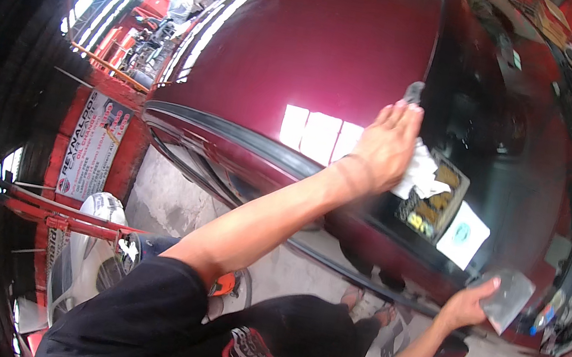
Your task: The person scrapes stickers off the rear window of a maroon car using a metal scraper and wipes the surface with a cloth. The person repeatedly scrapes and wipes the same area, occasionally applying liquid from a bottle to the cloth.
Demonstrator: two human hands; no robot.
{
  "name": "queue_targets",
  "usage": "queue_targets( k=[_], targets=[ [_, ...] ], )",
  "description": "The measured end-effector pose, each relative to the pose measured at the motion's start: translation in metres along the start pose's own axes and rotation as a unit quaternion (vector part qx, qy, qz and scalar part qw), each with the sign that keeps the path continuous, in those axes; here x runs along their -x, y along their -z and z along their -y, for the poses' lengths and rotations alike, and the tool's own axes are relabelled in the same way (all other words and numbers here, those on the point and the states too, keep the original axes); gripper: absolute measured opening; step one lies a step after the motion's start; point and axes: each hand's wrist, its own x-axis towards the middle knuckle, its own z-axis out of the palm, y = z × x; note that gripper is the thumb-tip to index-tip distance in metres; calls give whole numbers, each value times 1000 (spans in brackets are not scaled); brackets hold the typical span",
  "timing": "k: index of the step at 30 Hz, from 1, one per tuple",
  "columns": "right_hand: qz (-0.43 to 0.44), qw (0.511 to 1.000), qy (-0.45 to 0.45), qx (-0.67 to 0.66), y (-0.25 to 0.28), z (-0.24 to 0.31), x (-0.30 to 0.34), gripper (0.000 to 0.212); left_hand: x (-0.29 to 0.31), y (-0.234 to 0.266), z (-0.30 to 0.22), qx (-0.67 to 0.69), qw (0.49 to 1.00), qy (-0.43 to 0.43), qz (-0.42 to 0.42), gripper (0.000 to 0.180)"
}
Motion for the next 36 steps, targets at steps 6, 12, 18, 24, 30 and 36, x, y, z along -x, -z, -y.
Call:
queue_targets(
  k=[6, 12, 18, 24, 30, 36],
  targets=[
    [1, 999, 45, -27, -5, 3, -4, 55, 131, 48, -39, 62, 997, -3, 38, 81],
    [32, 999, -9, -38, 0, 2, -1, 44, 156, 53, -47, 42, 999, -10, 29, 66],
    [17, 1000, -13, -22, 6, 13, -2, 47, 66, 23, -19, -43, 997, -53, 39, 69],
    [14, 1000, 26, -5, 1, 11, -2, 49, -90, 25, 14, 16, 985, 74, 157, 66],
    [-5, 999, -36, 17, 2, 13, -2, 58, -10, 11, 3, -12, 1000, -11, -1, 56],
    [-1, 999, -38, -22, 7, -2, -7, 65, 128, 36, -23, 109, 993, -42, -20, 66]
  ],
)
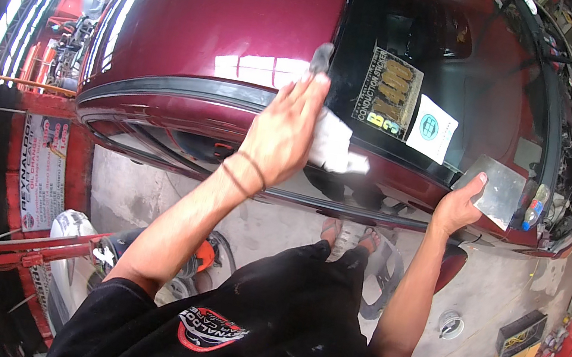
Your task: The person scrapes stickers off the rear window of a maroon car using a metal scraper and wipes the surface with a cloth. The person repeatedly scrapes and wipes the same area, occasionally applying liquid from a bottle to the cloth.
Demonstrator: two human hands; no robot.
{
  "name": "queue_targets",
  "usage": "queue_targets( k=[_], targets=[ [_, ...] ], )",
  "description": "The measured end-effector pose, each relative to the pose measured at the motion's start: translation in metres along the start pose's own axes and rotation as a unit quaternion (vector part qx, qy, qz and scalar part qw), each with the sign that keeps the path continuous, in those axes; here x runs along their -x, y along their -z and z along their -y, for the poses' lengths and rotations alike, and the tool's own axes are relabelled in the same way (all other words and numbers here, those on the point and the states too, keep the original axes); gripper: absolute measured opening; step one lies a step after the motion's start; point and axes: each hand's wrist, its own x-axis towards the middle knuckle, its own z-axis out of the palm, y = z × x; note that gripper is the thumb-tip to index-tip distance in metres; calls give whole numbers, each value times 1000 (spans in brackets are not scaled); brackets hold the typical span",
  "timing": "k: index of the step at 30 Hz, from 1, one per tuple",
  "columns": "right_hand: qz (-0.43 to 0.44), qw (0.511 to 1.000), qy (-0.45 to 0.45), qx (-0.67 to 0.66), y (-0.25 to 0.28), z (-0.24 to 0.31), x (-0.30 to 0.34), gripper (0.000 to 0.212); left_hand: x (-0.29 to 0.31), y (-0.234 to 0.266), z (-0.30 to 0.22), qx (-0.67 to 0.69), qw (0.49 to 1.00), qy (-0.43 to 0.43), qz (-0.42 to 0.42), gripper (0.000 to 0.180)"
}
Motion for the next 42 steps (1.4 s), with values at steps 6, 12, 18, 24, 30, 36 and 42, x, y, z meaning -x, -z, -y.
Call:
queue_targets(
  k=[6, 12, 18, 24, 30, 36, 42],
  targets=[
    [-6, 999, -22, 25, -1, 3, 1, 67, 37, 24, -4, 43, 999, 32, 9, 69],
    [63, 997, -10, -42, 1, 31, 6, 62, 36, 33, 29, 48, 998, -2, -28, 58],
    [128, 989, -27, -63, -39, 93, 37, 44, 40, 71, 139, -49, 989, 72, -122, 54],
    [289, 947, 100, -102, -124, 168, 100, 24, 43, 56, 138, 20, 979, 107, -173, 42],
    [277, 924, 249, 84, -172, 194, 113, 60, 42, 52, 139, 12, 981, 117, -154, 43],
    [293, 908, 270, 129, -181, 209, 124, 68, 49, 60, 141, 2, 984, 125, -129, 42],
    [291, 883, 338, 143, -177, 207, 121, 63, 40, 59, 138, -2, 985, 123, -125, 43]
  ],
)
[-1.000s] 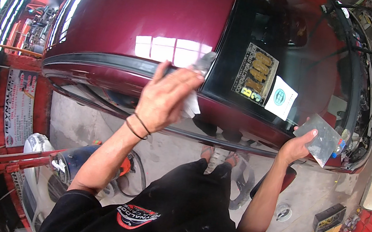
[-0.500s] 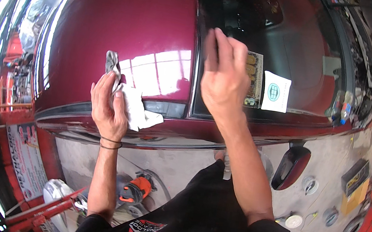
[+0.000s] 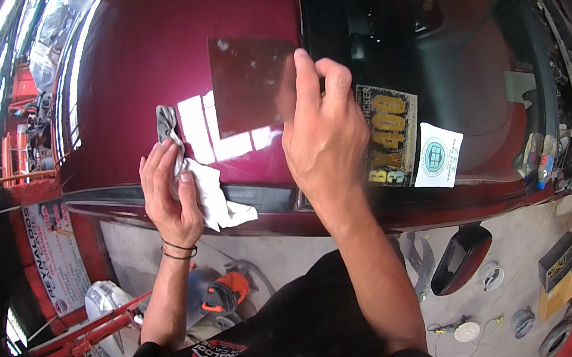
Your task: The person scrapes stickers off the rear window of a maroon car using a metal scraper and wipes the surface with a cloth. The person repeatedly scrapes and wipes the same area, occasionally applying liquid from a bottle to the cloth.
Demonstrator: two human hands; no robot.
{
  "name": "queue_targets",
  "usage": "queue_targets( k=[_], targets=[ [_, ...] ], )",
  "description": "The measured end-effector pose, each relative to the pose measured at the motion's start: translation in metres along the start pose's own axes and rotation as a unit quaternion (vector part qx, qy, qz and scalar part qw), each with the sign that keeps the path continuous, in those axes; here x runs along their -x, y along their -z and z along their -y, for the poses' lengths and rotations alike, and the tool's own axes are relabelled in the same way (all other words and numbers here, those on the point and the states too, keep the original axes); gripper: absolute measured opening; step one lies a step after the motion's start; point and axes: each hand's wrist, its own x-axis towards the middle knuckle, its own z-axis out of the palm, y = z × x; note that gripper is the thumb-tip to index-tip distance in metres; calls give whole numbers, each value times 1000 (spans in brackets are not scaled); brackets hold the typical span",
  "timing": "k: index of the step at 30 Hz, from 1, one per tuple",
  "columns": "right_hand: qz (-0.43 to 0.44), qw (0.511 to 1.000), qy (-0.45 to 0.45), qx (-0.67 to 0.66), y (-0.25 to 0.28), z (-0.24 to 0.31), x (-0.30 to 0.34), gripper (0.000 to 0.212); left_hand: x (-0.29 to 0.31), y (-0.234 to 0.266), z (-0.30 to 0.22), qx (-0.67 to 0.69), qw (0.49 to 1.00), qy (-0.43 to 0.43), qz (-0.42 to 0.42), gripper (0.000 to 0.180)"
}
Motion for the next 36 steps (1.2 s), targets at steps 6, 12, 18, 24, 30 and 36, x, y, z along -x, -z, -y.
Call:
queue_targets(
  k=[6, 12, 18, 24, 30, 36],
  targets=[
    [16, 997, -47, 65, -6, 15, -2, 43, 2, -1, -2, 1, 1000, 20, 1, 44],
    [31, 991, -75, 110, -12, 19, -17, 39, 4, 1, -1, 7, 1000, 28, 7, 41],
    [37, 991, -77, 98, -14, 18, -23, 35, 3, 4, 0, 14, 999, 33, 12, 40],
    [43, 989, -89, 107, -16, 20, -29, 38, -1, 7, -4, 4, 999, 35, 35, 41],
    [57, 990, -96, 89, -14, 18, -35, 41, -1, 7, -3, -14, 998, 35, 51, 41],
    [44, 989, -97, 101, -19, 18, -38, 37, -3, 7, -4, -14, 998, 28, 58, 41]
  ],
)
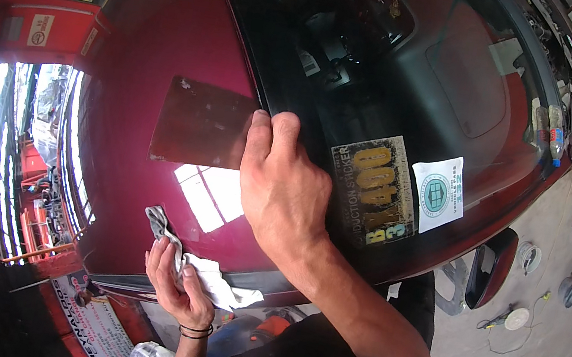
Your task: The person scrapes stickers off the rear window of a maroon car using a metal scraper and wipes the surface with a cloth. The person repeatedly scrapes and wipes the same area, occasionally applying liquid from a bottle to the cloth.
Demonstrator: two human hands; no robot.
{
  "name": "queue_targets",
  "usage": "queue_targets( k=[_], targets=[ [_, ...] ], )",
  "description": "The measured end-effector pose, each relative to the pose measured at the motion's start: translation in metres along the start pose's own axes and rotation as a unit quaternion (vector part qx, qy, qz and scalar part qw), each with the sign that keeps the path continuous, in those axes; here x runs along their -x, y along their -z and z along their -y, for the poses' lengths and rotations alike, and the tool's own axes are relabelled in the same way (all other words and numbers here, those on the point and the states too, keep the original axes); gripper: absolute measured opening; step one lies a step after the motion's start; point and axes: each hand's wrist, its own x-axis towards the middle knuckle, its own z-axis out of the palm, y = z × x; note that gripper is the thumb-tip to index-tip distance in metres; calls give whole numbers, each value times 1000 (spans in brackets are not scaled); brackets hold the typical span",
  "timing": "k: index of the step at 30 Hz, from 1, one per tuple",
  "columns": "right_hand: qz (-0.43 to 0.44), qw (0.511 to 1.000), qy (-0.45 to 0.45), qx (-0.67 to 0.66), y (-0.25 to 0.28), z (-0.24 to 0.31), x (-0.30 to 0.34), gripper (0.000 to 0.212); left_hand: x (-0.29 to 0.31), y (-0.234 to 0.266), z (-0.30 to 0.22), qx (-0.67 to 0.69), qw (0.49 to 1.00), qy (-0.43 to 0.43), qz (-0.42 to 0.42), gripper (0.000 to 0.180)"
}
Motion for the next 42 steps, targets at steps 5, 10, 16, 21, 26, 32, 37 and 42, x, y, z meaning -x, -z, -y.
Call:
queue_targets(
  k=[5, 10, 16, 21, 26, 32, 37, 42],
  targets=[
    [-5, 1000, 1, 1, 0, 0, 3, 34, 0, 1, 0, 3, 1000, -1, -2, 41],
    [0, 1000, 8, 6, 0, 0, -2, 35, 0, 0, 0, 9, 1000, 3, -4, 41],
    [-1, 1000, 17, 23, 0, 2, 1, 38, 1, 0, 0, 13, 1000, 3, -7, 41],
    [-4, 1000, 15, 1, 3, -1, 9, 39, 0, 1, -1, 16, 1000, -6, -11, 41],
    [9, 1000, 16, 12, -2, -2, -3, 41, 2, -2, 2, 34, 999, 7, -22, 41],
    [17, 1000, 20, -7, 3, -4, -5, 43, 0, 0, 0, 20, 1000, -7, -16, 41],
    [12, 1000, 23, 4, 0, -2, -4, 42, 2, -2, 2, 25, 999, 3, -25, 41],
    [0, 1000, 21, 17, -2, 0, -8, 41, 1, -2, 0, 26, 999, 4, -25, 41]
  ],
)
